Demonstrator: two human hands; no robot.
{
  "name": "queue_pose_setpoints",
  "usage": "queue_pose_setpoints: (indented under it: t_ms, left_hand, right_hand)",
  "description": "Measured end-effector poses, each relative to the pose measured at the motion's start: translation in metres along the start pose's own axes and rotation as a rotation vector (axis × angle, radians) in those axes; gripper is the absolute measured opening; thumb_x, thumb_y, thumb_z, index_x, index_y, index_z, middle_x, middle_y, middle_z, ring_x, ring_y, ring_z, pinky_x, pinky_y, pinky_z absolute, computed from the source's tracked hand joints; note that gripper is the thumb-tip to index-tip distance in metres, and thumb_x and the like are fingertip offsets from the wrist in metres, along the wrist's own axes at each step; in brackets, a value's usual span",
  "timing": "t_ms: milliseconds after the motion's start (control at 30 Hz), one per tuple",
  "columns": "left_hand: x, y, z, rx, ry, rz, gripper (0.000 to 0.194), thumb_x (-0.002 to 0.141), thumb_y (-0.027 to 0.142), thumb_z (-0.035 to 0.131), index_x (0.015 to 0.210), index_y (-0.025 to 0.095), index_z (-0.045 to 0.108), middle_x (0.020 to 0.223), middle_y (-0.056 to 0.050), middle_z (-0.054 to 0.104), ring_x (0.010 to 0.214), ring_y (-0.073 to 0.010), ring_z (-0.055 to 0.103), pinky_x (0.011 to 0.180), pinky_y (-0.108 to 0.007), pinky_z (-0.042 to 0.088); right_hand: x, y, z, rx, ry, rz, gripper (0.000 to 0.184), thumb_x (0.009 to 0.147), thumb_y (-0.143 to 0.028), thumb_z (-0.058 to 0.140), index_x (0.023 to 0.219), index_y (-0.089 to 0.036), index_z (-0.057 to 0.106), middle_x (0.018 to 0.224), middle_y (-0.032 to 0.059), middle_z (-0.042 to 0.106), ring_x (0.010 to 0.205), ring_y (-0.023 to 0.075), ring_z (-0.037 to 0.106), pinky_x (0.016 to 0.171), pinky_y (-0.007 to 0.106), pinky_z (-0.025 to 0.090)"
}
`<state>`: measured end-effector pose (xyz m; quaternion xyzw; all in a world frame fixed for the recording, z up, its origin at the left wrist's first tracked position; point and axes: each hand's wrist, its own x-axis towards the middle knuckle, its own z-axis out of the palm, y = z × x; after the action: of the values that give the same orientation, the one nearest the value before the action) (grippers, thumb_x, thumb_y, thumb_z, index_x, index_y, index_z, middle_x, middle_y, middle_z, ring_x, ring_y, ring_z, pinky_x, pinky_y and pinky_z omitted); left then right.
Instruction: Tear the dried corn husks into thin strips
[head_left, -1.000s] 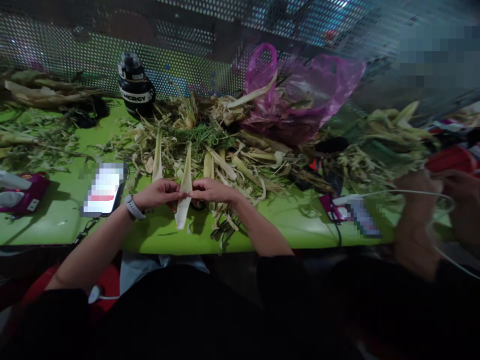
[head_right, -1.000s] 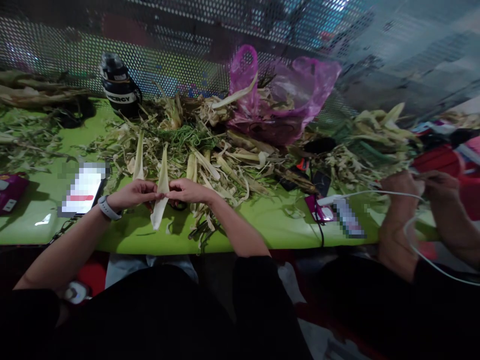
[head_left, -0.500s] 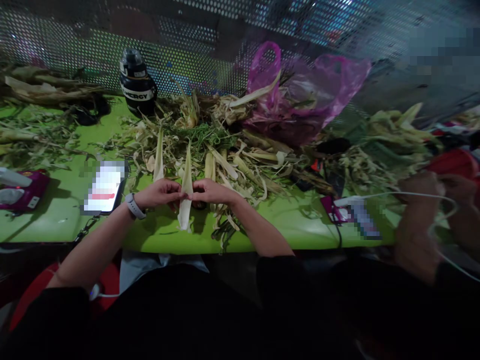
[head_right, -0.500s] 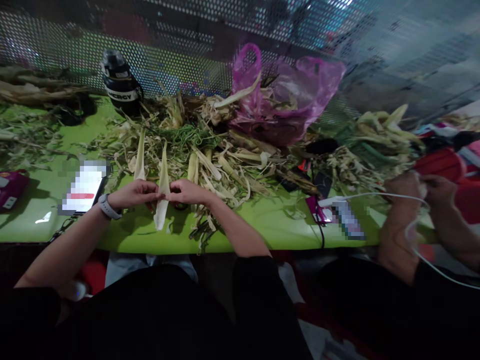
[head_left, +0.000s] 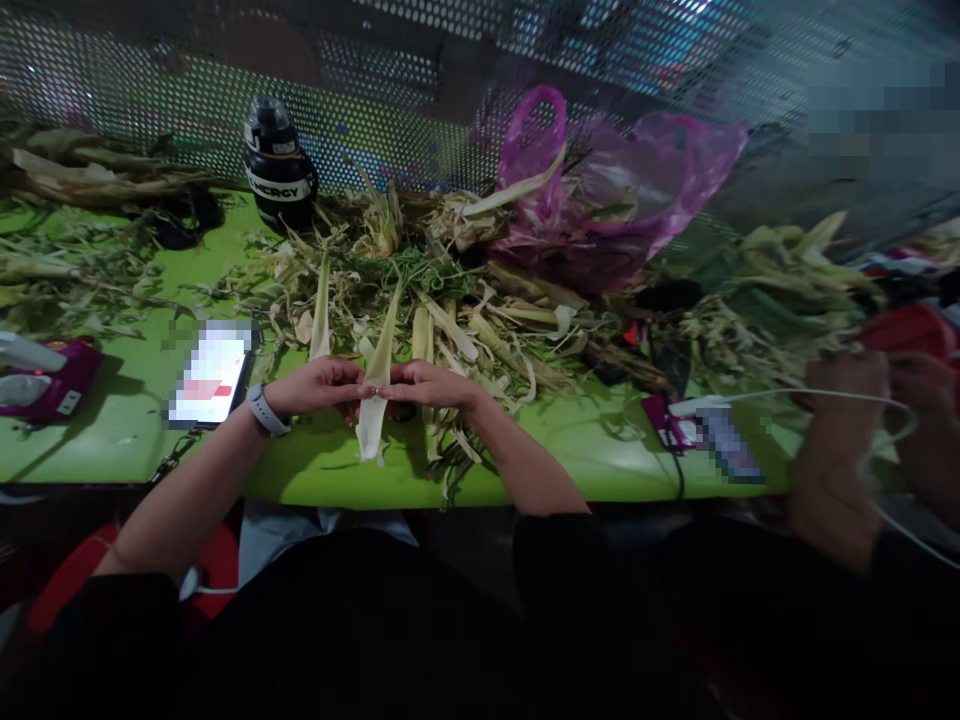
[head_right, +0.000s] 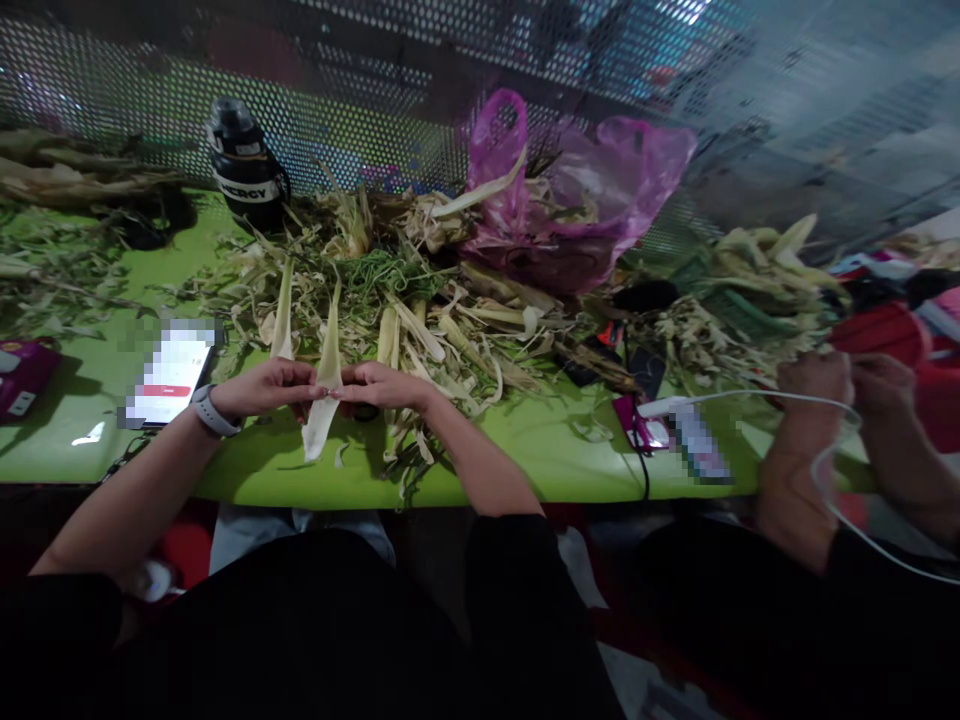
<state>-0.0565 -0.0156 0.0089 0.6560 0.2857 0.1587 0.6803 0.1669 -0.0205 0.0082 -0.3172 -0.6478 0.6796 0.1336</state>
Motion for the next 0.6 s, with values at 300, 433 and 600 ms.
queue_pose_setpoints:
  t_ms: [300, 433, 600]
  left_hand:
    - [0.000, 0.001, -0.001, 0.110, -0.011, 0.059, 0.029, 0.079, 0.043, 0.065, 0.083, 0.014, 0.061, 0.074, -0.003, 0.065, 0.062, -0.0142, 0.066, 0.058, -0.022, 0.054]
    - [0.001, -0.002, 0.000, 0.275, 0.043, 0.123, 0.024, 0.083, 0.039, 0.059, 0.081, 0.016, 0.057, 0.069, -0.001, 0.063, 0.059, -0.0138, 0.065, 0.053, -0.021, 0.050]
    - [0.006, -0.009, 0.004, 0.627, 0.217, 0.183, 0.021, 0.085, 0.030, 0.052, 0.069, 0.018, 0.047, 0.061, 0.000, 0.057, 0.054, -0.0120, 0.056, 0.051, -0.021, 0.040]
  right_hand:
    - [0.000, -0.002, 0.002, -0.179, 0.020, -0.071, 0.034, 0.083, -0.043, 0.059, 0.097, -0.012, 0.064, 0.076, 0.0013, 0.060, 0.066, 0.0112, 0.055, 0.062, 0.022, 0.046]
    - [0.003, 0.001, 0.004, -0.481, 0.166, -0.148, 0.027, 0.084, -0.036, 0.053, 0.089, -0.012, 0.064, 0.072, 0.0014, 0.059, 0.066, 0.0115, 0.051, 0.061, 0.022, 0.039]
    - [0.009, 0.006, 0.011, -0.850, 0.349, -0.123, 0.022, 0.083, -0.030, 0.050, 0.080, -0.013, 0.064, 0.066, 0.0022, 0.058, 0.059, 0.0111, 0.044, 0.058, 0.023, 0.030]
